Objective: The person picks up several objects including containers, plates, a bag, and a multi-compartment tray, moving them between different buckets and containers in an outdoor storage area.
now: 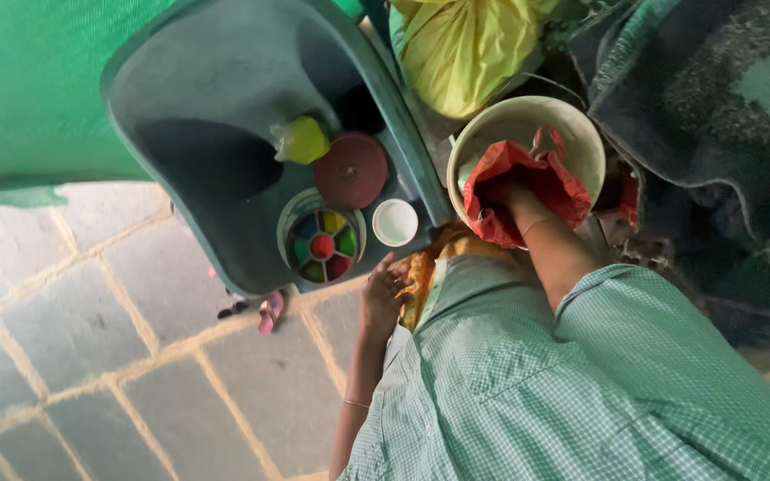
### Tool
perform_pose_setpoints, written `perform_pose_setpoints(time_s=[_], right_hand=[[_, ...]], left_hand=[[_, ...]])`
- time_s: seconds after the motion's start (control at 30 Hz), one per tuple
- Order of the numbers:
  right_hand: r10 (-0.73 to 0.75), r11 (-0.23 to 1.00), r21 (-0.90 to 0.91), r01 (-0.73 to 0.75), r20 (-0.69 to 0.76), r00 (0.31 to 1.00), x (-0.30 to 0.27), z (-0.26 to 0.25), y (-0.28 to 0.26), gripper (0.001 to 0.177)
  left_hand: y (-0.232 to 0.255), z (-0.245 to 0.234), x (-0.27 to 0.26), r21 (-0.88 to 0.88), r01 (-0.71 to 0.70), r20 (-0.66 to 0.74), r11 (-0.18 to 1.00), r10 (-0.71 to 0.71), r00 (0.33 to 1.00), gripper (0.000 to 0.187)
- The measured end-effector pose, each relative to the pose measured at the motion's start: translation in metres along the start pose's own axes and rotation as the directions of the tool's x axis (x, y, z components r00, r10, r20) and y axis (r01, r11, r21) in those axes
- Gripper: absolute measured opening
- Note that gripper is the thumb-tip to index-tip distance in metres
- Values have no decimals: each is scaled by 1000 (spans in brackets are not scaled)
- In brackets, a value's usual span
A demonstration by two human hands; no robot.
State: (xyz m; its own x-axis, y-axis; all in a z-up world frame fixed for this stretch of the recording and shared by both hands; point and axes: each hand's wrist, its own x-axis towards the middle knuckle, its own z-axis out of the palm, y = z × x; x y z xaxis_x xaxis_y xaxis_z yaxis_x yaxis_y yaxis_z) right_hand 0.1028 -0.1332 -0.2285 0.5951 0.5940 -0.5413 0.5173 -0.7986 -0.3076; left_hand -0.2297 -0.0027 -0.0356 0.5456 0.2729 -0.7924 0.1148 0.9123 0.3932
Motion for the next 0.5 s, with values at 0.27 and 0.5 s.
perform_pose_setpoints(time_s=[0.27, 0.5], right_hand=[[-106, 994, 7, 105, 45, 993, -11, 26, -53, 28], [-77, 997, 9, 77, 39, 996, -9, 16, -34, 28]], left_hand=[[-3, 32, -15, 30, 42, -86, 999, -39, 996, 54], [7, 46, -10, 44, 24, -87, 999, -21, 996, 53]])
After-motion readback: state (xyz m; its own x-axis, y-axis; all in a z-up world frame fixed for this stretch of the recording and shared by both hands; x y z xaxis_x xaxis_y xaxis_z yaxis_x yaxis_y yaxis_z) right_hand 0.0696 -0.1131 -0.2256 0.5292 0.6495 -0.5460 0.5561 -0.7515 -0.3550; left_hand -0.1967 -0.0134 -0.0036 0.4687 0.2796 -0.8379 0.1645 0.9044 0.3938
